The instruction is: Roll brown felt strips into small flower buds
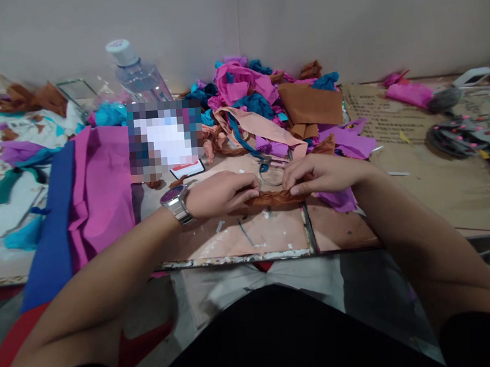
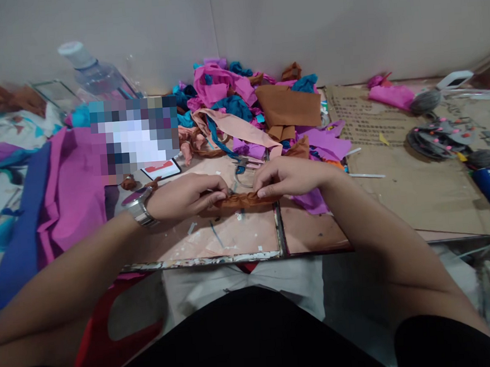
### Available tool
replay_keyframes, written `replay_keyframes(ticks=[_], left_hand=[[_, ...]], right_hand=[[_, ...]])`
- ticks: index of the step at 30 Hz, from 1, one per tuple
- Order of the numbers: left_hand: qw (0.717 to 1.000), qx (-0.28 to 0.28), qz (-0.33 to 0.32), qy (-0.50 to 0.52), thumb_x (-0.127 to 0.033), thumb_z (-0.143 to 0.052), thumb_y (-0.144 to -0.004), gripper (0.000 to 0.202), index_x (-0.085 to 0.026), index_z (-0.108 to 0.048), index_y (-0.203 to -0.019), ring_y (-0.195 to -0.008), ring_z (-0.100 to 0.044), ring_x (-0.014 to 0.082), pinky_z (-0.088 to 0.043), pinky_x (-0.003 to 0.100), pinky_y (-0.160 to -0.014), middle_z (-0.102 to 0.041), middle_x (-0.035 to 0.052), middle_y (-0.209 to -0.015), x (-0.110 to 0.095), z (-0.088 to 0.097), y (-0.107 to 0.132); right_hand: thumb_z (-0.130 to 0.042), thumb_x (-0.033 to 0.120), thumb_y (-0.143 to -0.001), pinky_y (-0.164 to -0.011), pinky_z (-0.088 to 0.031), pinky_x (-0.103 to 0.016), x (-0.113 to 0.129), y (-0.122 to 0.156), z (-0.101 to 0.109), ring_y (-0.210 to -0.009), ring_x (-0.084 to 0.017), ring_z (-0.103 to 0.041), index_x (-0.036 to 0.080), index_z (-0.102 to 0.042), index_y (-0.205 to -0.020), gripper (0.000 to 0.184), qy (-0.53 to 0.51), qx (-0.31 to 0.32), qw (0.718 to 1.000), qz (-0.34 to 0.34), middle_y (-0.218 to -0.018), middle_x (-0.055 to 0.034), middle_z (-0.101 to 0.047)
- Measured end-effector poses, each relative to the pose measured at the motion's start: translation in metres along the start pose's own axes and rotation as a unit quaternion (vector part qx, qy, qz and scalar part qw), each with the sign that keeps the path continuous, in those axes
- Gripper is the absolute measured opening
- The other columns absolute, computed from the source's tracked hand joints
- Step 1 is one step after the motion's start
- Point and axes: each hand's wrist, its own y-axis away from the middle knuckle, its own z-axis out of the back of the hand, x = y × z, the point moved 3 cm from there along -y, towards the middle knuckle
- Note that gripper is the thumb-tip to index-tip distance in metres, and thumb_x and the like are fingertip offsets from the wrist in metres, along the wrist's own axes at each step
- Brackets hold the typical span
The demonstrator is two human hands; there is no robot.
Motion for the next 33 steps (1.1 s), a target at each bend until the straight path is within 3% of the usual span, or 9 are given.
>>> replay_keyframes(ticks=[5,9,14,21,33], left_hand=[[0.999,-0.03,0.007,0.013,-0.04,-0.048,-0.107,0.028,-0.019,-0.066,-0.103,-0.071,-0.061,0.0143,-0.04,0.025,-0.07,-0.071,0.0014,-0.083,0.001,-0.005,0.0],[0.999,-0.048,0.012,0.002,-0.04,-0.049,-0.106,0.028,-0.02,-0.069,-0.104,-0.079,-0.066,0.0171,-0.042,0.027,-0.073,-0.075,0.0036,-0.091,0.0,-0.009,0.0],[0.999,-0.032,-0.01,0.041,-0.044,-0.05,-0.105,0.032,-0.018,-0.07,-0.104,-0.076,-0.066,0.0156,-0.043,0.026,-0.072,-0.075,0.0035,-0.087,-0.006,-0.005,0.001],[0.998,-0.019,-0.009,0.068,-0.045,-0.055,-0.103,0.036,-0.017,-0.076,-0.093,-0.064,-0.06,0.0114,-0.04,0.022,-0.064,-0.072,0.0015,-0.074,-0.01,0.0,0.003],[0.981,-0.013,0.053,0.188,-0.041,-0.058,-0.099,0.035,-0.014,-0.076,-0.089,-0.063,-0.054,0.0099,-0.04,0.02,-0.061,-0.068,-0.0007,-0.071,-0.006,-0.001,0.003]], right_hand=[[-0.064,0.047,-0.101,-0.096,-0.05,-0.034,0.018,-0.01,-0.012,-0.105,-0.022,-0.07,0.02,-0.077,-0.117,0.035,0.082,-0.088,0.993,0.013,-0.113,-0.0087,-0.078],[-0.063,0.046,-0.102,-0.087,-0.048,-0.034,0.031,-0.025,-0.033,-0.09,-0.021,-0.069,0.018,-0.078,-0.106,0.032,0.125,-0.152,0.98,0.024,-0.096,-0.0086,-0.078],[-0.061,0.03,-0.102,-0.082,-0.046,-0.032,0.031,-0.029,-0.041,-0.083,-0.019,-0.068,0.016,-0.078,-0.095,0.023,0.128,-0.158,0.979,0.032,-0.087,-0.0072,-0.076],[-0.066,0.039,-0.101,-0.082,-0.046,-0.032,0.031,-0.027,-0.037,-0.083,-0.02,-0.069,0.018,-0.077,-0.097,0.024,0.131,-0.185,0.974,0.023,-0.089,-0.0065,-0.076],[-0.063,0.031,-0.1,-0.085,-0.042,-0.035,0.031,-0.029,-0.044,-0.084,-0.021,-0.067,0.019,-0.074,-0.093,0.017,0.184,-0.244,0.952,0.022,-0.086,-0.006,-0.076]])
